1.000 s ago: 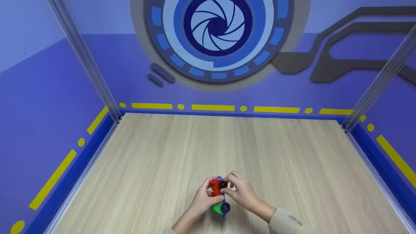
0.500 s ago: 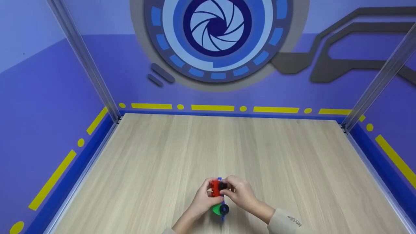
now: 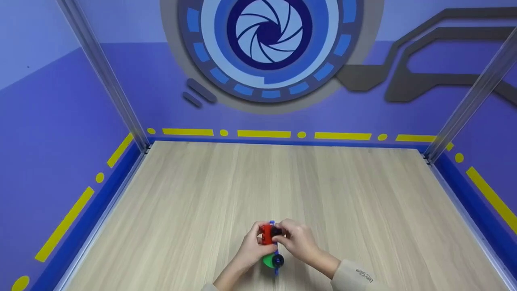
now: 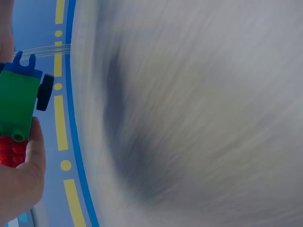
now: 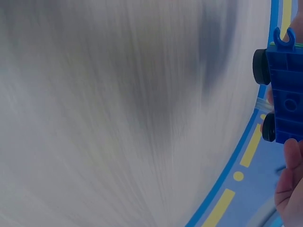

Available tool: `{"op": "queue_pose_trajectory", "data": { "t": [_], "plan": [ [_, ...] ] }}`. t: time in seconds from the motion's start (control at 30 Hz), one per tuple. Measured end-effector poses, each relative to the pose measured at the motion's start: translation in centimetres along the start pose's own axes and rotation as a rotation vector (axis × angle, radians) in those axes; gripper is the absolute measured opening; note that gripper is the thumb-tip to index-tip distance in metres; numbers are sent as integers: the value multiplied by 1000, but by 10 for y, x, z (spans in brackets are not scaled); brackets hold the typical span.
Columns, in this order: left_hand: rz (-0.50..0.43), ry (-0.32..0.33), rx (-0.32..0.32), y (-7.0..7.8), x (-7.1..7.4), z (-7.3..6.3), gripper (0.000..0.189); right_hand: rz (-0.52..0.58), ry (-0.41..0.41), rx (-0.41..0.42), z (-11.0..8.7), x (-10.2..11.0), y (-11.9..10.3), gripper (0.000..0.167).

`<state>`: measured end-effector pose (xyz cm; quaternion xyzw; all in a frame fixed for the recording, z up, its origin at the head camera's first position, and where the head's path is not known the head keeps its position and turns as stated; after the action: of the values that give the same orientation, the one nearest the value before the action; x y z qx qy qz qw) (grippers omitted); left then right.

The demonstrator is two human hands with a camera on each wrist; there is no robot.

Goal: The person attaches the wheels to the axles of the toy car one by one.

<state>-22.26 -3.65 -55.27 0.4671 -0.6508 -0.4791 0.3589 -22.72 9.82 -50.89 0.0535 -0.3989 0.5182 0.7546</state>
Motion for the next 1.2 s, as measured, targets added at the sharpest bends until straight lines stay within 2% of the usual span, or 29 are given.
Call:
{"op": "queue_pose_trajectory", "data": {
  "t": [0.13,0.5,0.7,0.97,1.2],
  "plan": [
    [8,-8,-10,-2,1,2,56,-15,-5,-16,1,-1,0,21],
    [67,28,-15,-1,3,0,54,-35,-23,-67,4,-4,0,21],
    [84,33,0,0,4,0,54,-14,-38,-107,6,-3,-1,20],
    [80,16,7,19,1,-15,51,31,-71,-163,4,-5,2,20],
    [104,23,-4,-2,3,-1,54,84,-94,-227,2,-5,5,21]
  ]
}}
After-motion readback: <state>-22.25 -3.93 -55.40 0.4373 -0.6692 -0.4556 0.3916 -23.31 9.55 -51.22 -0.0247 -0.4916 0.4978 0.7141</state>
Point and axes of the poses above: each hand's wrist, its own z-axis towards the middle knuckle, its own x-axis out of the back of the hand, y = z × x, the point moved 4 cm from there along z, towards the middle knuckle, and after that the axes turned 11 degrees about x, right-handed, at the moved point
